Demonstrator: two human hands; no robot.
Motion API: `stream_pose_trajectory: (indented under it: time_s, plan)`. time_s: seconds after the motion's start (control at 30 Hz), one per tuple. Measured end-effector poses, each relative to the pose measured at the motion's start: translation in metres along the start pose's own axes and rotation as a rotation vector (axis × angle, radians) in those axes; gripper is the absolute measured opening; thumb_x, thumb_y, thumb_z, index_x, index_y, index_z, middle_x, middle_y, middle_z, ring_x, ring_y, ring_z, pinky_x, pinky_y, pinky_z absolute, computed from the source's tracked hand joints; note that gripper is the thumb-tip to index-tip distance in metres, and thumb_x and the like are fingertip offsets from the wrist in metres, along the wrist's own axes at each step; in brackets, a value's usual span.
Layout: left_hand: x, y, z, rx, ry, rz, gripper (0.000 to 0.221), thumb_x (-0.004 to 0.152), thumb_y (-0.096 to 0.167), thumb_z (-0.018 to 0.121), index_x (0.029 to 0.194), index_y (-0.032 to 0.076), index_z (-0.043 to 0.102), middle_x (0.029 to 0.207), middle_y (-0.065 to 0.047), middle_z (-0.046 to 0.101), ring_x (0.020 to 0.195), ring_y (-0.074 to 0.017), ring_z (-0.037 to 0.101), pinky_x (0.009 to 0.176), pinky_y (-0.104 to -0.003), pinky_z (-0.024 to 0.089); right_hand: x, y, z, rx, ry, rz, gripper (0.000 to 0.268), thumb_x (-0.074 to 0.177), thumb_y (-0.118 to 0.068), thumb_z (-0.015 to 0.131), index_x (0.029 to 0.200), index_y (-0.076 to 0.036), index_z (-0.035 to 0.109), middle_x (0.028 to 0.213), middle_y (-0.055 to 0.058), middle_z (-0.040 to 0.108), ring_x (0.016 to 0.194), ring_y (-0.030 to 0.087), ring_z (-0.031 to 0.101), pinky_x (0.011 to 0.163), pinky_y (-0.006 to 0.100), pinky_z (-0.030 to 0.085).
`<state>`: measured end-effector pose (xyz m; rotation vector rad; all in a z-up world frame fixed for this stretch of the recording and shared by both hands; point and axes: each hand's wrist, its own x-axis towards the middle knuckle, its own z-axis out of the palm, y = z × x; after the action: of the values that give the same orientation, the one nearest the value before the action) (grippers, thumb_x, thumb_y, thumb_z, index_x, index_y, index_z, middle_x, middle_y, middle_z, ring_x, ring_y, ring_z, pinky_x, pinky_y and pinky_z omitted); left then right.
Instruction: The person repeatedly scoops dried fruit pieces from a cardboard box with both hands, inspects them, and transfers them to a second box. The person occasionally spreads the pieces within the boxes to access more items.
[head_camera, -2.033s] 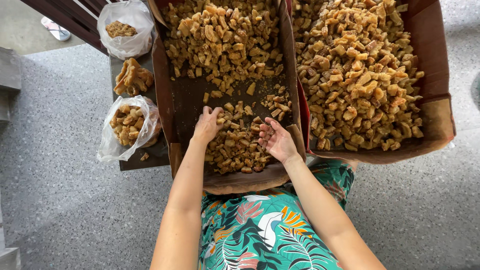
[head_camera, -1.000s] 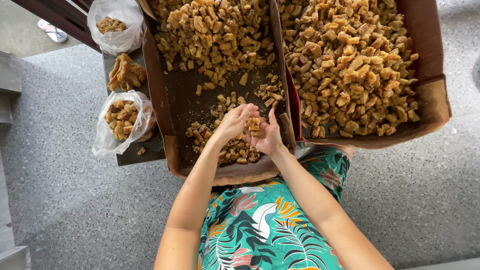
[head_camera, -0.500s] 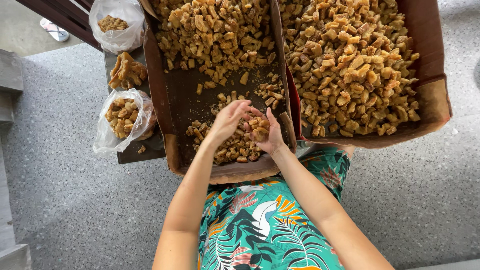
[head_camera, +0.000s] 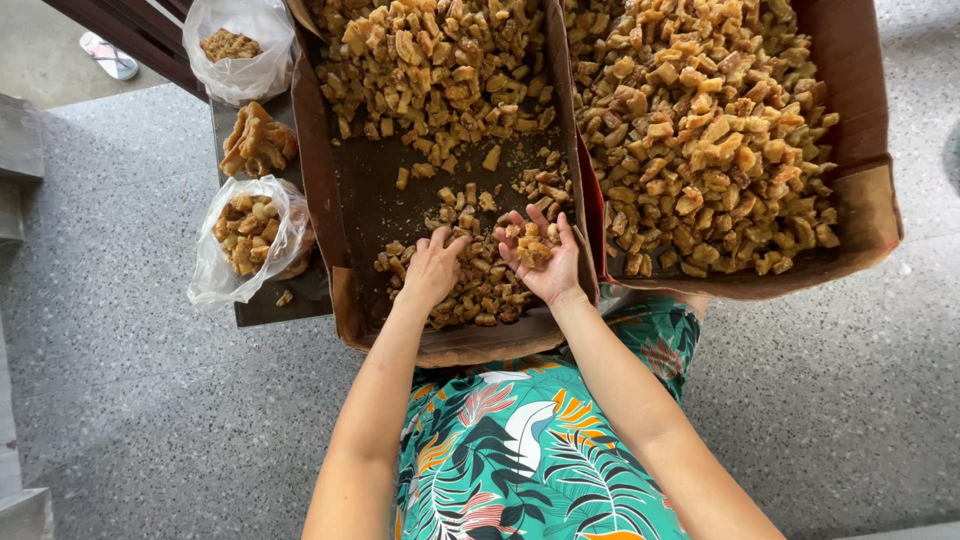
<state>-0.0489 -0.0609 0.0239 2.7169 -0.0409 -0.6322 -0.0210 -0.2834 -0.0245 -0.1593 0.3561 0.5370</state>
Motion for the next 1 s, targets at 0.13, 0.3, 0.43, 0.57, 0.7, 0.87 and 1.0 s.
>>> stream_pose_trajectory:
  time_s: [0.13,0.3,0.43,0.57,0.7,0.87,1.0]
  plan:
    - [-0.006,-0.028,0.014,-0.256,0.102,-0.01,0.036,0.088,0.009,0.075,0.122,0.01,0.06,0.14,-0.019,0.05,0.122,-0.0334,0.058,0.105,-0.042,0.054,-0.001,0.001,0.003,0.015,-0.025,-0.01,0.056,0.107,-0.059,0.043,0.13,-0.014,0.069,0.132,0.011,0.068,0.125,0.041,0.062,0.104,0.053,0.056]
    - [-0.009,-0.063,0.021,-0.446,0.303,0.066,0.027,0.095,0.008,0.069,0.122,0.007,0.065,0.12,-0.016,0.067,0.111,-0.0308,0.065,0.097,-0.042,0.055,-0.002,0.005,0.003,-0.058,0.033,0.012,0.056,0.106,-0.059,0.042,0.133,-0.016,0.067,0.136,0.011,0.066,0.127,0.039,0.061,0.107,0.054,0.053]
    - [-0.007,-0.061,-0.001,-0.775,0.094,-0.214,0.034,0.096,0.013,0.063,0.13,0.008,0.064,0.119,-0.011,0.071,0.102,-0.021,0.069,0.088,-0.037,0.057,-0.006,0.005,0.008,-0.058,0.022,0.048,0.055,0.107,-0.059,0.043,0.135,-0.017,0.067,0.139,0.01,0.066,0.128,0.037,0.061,0.108,0.054,0.052]
    - [-0.009,-0.028,-0.028,-0.996,0.032,-0.105,0.034,0.099,0.014,0.061,0.132,0.01,0.065,0.12,-0.008,0.072,0.102,-0.0163,0.071,0.089,-0.033,0.061,-0.009,0.006,0.016,-0.098,0.02,0.078,0.056,0.106,-0.06,0.041,0.137,-0.02,0.065,0.14,0.008,0.065,0.126,0.037,0.062,0.107,0.057,0.051]
    - [-0.006,0.021,-0.043,-1.013,-0.043,0.178,0.031,0.1,0.014,0.063,0.131,0.012,0.069,0.123,-0.005,0.073,0.106,-0.0149,0.071,0.091,-0.031,0.061,-0.012,0.009,0.022,-0.206,0.039,0.108,0.061,0.102,-0.066,0.039,0.138,-0.023,0.063,0.135,0.011,0.065,0.124,0.034,0.062,0.106,0.06,0.051]
    - [0.0,0.057,-0.051,-0.79,-0.038,0.172,0.035,0.099,0.013,0.068,0.134,0.018,0.069,0.12,-0.008,0.072,0.103,-0.0199,0.069,0.088,-0.034,0.059,-0.013,0.008,0.022,-0.236,0.069,0.099,0.062,0.101,-0.068,0.038,0.137,-0.024,0.063,0.138,0.009,0.063,0.128,0.03,0.061,0.107,0.06,0.05]
    - [-0.001,0.056,-0.062,-0.744,0.027,0.147,0.038,0.099,0.01,0.061,0.136,0.02,0.066,0.123,-0.007,0.072,0.107,-0.0189,0.069,0.093,-0.035,0.056,-0.012,0.005,0.017,-0.164,0.013,0.12,0.061,0.104,-0.067,0.04,0.141,-0.022,0.058,0.142,0.01,0.061,0.131,0.031,0.06,0.11,0.063,0.049]
